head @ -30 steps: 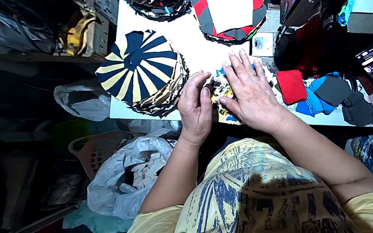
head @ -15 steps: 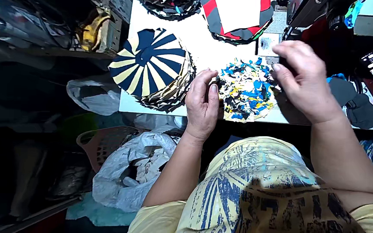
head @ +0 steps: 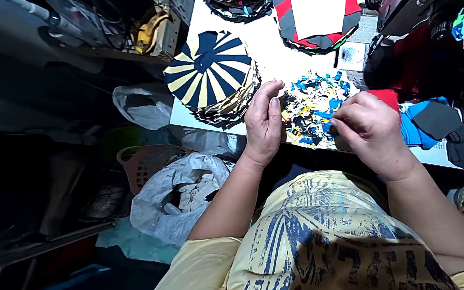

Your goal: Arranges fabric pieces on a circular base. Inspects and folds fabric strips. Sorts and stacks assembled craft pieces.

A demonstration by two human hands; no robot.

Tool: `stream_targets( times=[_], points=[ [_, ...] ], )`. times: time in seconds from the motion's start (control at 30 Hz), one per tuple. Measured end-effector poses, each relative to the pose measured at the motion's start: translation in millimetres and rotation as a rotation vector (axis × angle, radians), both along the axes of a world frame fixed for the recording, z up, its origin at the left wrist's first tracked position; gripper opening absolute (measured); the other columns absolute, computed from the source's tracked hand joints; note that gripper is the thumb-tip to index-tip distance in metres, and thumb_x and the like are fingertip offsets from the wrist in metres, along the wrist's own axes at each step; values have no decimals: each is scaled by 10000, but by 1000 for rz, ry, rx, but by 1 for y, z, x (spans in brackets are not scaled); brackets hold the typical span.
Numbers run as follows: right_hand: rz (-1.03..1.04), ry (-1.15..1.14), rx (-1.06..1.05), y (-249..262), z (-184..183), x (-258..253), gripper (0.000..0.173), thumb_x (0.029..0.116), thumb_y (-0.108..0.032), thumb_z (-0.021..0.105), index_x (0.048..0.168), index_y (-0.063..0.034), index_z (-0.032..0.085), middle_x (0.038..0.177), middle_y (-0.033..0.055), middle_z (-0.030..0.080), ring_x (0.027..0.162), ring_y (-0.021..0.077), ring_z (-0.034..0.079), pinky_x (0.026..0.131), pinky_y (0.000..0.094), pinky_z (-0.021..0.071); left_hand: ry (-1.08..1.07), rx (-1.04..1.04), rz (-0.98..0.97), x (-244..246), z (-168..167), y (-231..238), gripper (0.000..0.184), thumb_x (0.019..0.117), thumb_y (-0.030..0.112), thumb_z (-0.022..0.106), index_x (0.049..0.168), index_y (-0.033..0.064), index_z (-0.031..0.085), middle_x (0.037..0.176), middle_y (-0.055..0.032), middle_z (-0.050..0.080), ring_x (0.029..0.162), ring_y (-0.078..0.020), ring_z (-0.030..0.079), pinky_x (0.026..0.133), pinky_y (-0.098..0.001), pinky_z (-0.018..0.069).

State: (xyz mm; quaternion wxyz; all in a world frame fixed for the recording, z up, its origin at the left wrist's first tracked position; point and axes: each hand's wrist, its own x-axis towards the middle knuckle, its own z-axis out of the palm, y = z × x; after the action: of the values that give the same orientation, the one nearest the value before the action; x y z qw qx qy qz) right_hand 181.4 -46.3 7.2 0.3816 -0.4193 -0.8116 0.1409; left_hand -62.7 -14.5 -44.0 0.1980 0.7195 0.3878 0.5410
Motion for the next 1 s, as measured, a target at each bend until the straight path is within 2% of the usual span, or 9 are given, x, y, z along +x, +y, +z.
stream_targets(
  times=[0.1,0.23,0.43,0.5,0.6,0.67,0.73,0.8,1.0],
  points=[
    [6,-91,1,8,-3,-5,115,972,-88,668,978,-13,755,947,128,675,876,218,660,782,340,559,-38,-7,9,-1,-2,0,397,1089,120,331,1304,-115,567,1317,-242,625,1275,-298,601,1102,-452,492],
    [-27,-226,-121,17,-5,-1,135,974,-104,664,1035,-19,750,958,128,646,887,254,648,810,403,553,-30,-21,28,0,0,-1,380,1080,104,354,1301,-114,573,1311,-239,632,1266,-291,609,1083,-443,508],
    [-22,-229,-122,15,-1,0,108,971,-91,669,1006,-37,755,957,113,644,878,226,644,799,366,551,13,-18,30,1,2,-1,359,1072,94,393,1299,-112,579,1309,-238,636,1277,-291,603,1092,-431,501],
    [-21,-223,-119,16,0,1,106,965,-82,668,1000,-31,754,959,119,651,881,227,650,801,362,554,16,-11,27,2,2,-1,331,1049,74,448,1284,-106,596,1308,-240,635,1283,-297,599,1085,-427,508],
    [-2,-247,-119,17,0,5,97,955,-80,679,990,-30,754,964,118,649,876,223,652,797,354,562,89,44,-5,3,3,0,242,960,81,568,1108,-33,722,1277,-234,664,1338,-374,553,1146,-502,445],
    [4,-264,-114,18,0,2,92,952,-67,668,963,-28,751,949,120,647,861,233,652,784,374,564,199,48,-79,-1,6,-1,211,945,150,584,996,60,767,1342,-218,640,1420,-426,452,1193,-568,354],
    [-12,-276,-102,19,-2,-2,97,941,-49,645,912,-19,733,927,133,645,853,260,656,765,411,568,328,3,-156,-5,11,-4,219,955,228,589,991,134,783,1451,-174,574,1492,-422,335,1206,-611,280],
    [-36,-303,-97,19,-2,-3,118,950,-50,620,895,-8,716,937,142,641,893,282,659,786,425,571,429,-58,-210,-4,16,-8,246,955,278,576,1011,156,782,1529,-155,495,1528,-415,248,1216,-621,237],
    [-66,-240,-12,22,-2,-11,125,969,-26,600,894,-3,698,909,129,615,866,264,643,752,379,557,471,-68,-150,-2,14,-5,307,945,336,566,1071,141,766,1551,-183,462,1531,-437,230,1230,-634,193]
  ],
)
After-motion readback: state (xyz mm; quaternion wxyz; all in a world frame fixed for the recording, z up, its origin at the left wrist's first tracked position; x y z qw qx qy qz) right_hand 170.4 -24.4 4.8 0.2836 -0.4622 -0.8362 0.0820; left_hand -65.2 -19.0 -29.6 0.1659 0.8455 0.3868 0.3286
